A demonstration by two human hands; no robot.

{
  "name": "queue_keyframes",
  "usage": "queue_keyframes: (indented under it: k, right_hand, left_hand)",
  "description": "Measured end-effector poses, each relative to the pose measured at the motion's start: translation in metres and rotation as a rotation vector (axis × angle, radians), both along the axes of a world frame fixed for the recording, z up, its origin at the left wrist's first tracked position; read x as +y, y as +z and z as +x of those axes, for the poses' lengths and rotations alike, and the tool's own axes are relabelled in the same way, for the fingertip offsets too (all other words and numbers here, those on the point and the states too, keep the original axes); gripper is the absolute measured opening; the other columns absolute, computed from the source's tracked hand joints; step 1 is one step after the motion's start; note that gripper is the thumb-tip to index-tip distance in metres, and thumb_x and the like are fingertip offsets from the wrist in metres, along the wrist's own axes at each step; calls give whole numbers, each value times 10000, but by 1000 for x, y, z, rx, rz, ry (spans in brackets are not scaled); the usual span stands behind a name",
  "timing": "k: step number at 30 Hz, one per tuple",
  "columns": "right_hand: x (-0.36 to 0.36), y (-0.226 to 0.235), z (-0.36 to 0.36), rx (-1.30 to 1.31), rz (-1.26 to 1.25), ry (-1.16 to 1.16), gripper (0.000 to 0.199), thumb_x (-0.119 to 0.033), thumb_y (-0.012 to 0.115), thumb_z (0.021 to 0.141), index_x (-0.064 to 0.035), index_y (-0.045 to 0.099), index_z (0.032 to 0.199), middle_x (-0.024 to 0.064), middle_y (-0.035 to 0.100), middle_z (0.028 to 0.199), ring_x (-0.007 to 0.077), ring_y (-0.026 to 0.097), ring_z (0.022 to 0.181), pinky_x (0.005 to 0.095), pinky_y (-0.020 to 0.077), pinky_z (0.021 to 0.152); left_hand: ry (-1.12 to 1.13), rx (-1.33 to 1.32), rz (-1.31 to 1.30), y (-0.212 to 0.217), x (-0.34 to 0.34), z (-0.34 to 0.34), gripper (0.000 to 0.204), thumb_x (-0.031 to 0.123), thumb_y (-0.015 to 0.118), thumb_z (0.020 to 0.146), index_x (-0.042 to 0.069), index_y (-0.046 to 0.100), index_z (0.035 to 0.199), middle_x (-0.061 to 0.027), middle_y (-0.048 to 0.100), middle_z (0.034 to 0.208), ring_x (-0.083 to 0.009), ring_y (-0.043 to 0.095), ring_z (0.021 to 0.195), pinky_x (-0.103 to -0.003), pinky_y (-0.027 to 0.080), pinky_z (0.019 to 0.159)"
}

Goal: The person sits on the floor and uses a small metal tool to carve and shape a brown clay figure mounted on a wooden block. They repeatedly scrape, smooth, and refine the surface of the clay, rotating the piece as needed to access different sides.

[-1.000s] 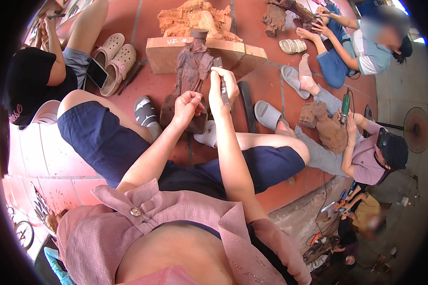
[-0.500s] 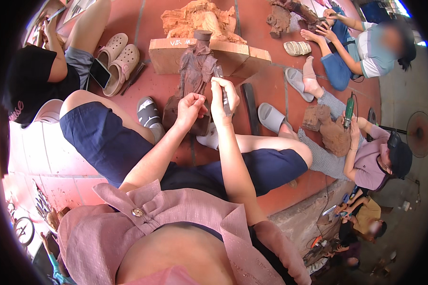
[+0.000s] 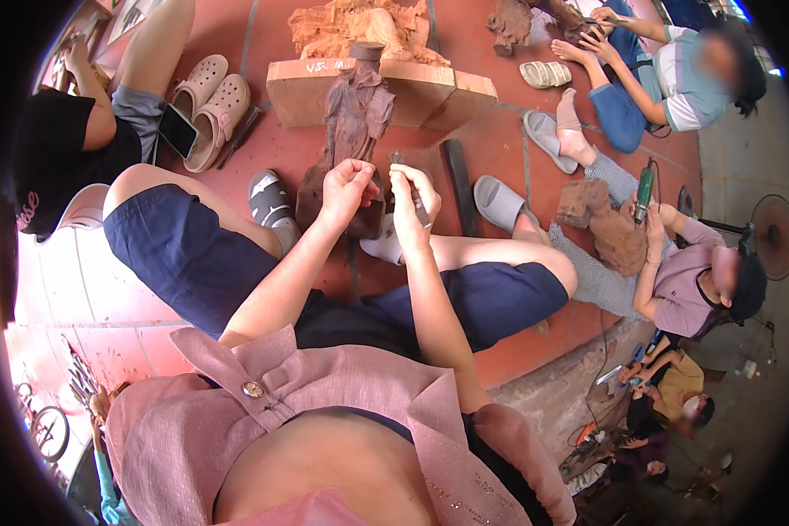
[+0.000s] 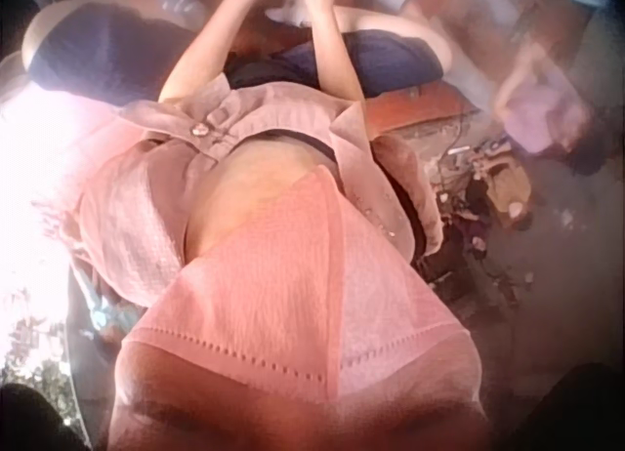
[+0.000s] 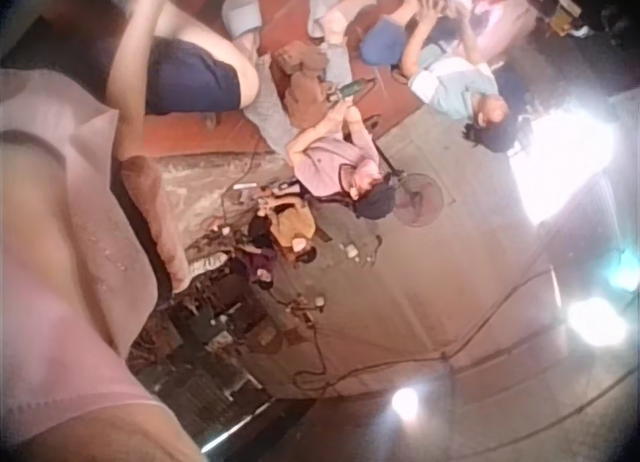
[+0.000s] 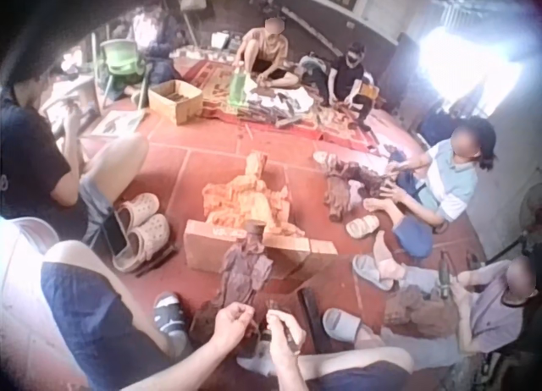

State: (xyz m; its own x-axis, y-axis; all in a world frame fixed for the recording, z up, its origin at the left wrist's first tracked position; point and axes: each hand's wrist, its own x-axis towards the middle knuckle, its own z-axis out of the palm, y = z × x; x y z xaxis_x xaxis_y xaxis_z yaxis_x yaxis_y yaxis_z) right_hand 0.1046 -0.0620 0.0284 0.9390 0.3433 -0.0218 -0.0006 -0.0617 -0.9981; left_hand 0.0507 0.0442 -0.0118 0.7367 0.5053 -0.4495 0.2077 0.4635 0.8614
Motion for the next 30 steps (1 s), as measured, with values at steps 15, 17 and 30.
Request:
queue_keyframes:
  k: [15,17,30]
  right_hand:
    - [-21,1,14,-89,94,-78,156,-11,664,807,-11,604,951,23,619,798,56,557,693,192,456,623]
    - [-16,3,18,-91,126,-89,221,-11,665,806,0,613,1020,47,642,844,69,579,748,209,475,675]
    - [-17,6,-7,-603,-218,25,276,-53,674,767,-13,628,1037,150,649,968,256,629,876,335,499,766]
  left_hand:
    - [-230,-157,517,21,-9,1,492,43,578,791,104,499,1272,-135,626,761,-254,628,706,-352,489,704]
    - [-306,-155,306,31,-13,2,201,151,550,894,42,598,1057,-19,602,699,-69,523,521,-219,447,495]
    - [-192,-68,317,39,-2,-3,316,223,578,888,30,529,1134,-47,598,718,-112,561,591,-249,468,540]
